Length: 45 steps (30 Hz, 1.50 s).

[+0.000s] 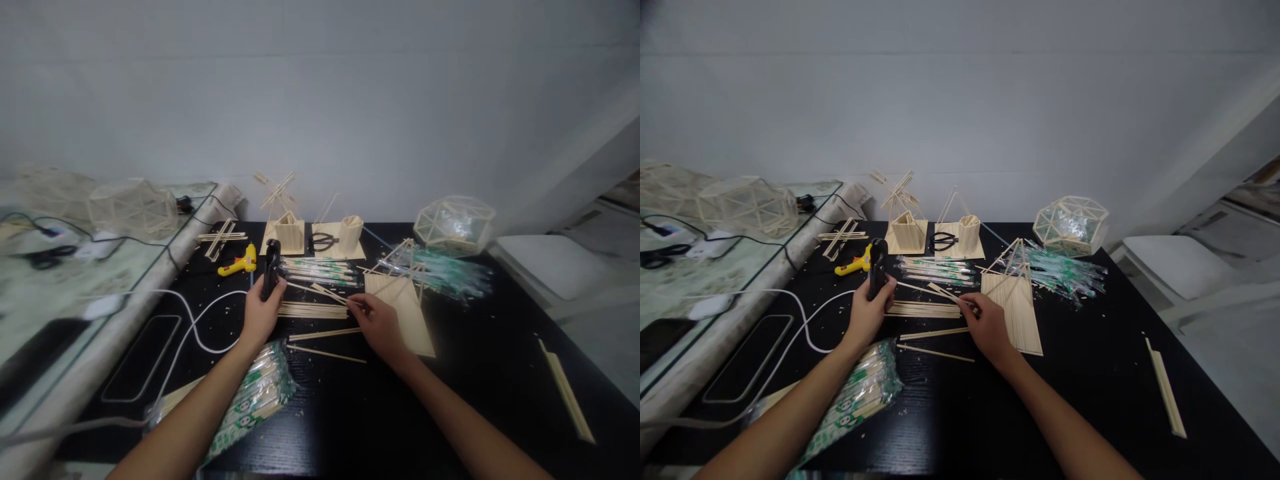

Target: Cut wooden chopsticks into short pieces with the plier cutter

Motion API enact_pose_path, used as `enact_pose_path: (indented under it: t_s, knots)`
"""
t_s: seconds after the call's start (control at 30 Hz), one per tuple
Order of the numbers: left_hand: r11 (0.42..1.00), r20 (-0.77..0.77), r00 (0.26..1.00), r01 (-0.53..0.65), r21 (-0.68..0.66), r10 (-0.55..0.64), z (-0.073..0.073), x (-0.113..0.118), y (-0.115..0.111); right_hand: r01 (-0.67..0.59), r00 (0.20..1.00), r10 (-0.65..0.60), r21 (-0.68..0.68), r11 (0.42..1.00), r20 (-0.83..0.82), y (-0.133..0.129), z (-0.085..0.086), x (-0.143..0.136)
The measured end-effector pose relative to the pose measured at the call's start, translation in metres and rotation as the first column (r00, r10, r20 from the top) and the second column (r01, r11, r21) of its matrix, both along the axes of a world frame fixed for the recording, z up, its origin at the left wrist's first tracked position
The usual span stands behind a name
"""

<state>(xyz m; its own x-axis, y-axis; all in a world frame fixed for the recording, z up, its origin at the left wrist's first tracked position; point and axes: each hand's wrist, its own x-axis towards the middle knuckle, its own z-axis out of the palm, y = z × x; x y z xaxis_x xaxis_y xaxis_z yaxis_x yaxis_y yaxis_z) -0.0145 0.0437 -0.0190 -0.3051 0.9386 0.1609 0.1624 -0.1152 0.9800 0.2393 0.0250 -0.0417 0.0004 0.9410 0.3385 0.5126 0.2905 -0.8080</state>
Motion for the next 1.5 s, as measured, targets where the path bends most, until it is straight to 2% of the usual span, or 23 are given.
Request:
enact_pose_path:
  t_s: [0.13,0.27,0.6,0.7,0.9,1.17,1.37,1.5]
  knots:
    - [0.999,0.076,0.997,0.033,-0.023,-0.032,0.006,0.002,-0.001,0.01,0.999,-0.011,-0.04,0.999,-0.035,0.0,0.0,0.001]
    - [0.999,0.08,0.996,0.028,-0.017,-0.027,0.011,0.003,-0.002,0.024,0.998,-0.027,-0.055,0.998,-0.055,0.002,-0.001,0.002]
    - [0.999,0.115,0.993,0.011,-0.04,-0.006,0.008,0.002,0.0,-0.02,0.995,0.015,-0.049,0.999,-0.095,0.002,-0.003,0.007]
    - [0.999,0.126,0.992,0.009,-0.04,-0.004,0.009,0.001,0.0,-0.023,0.983,0.005,-0.095,0.995,-0.182,0.002,-0.001,0.005]
    - [0.999,0.121,0.993,0.017,-0.034,-0.012,0.007,0.0,0.0,-0.082,0.868,-0.038,-0.217,0.973,-0.495,0.006,0.007,0.001]
    - [0.999,0.109,0.994,0.014,-0.035,-0.011,0.008,0.001,0.0,-0.173,0.779,-0.088,-0.348,0.921,-0.621,0.007,0.014,0.004]
    - [0.999,0.095,0.995,0.028,-0.045,-0.023,0.007,0.002,-0.001,-0.268,0.597,-0.181,-0.407,0.873,-0.782,0.011,0.012,0.004]
    - [0.998,0.091,0.995,0.033,-0.045,-0.029,0.009,0.003,-0.001,-0.301,0.534,-0.2,-0.406,0.863,-0.822,0.012,0.013,0.005]
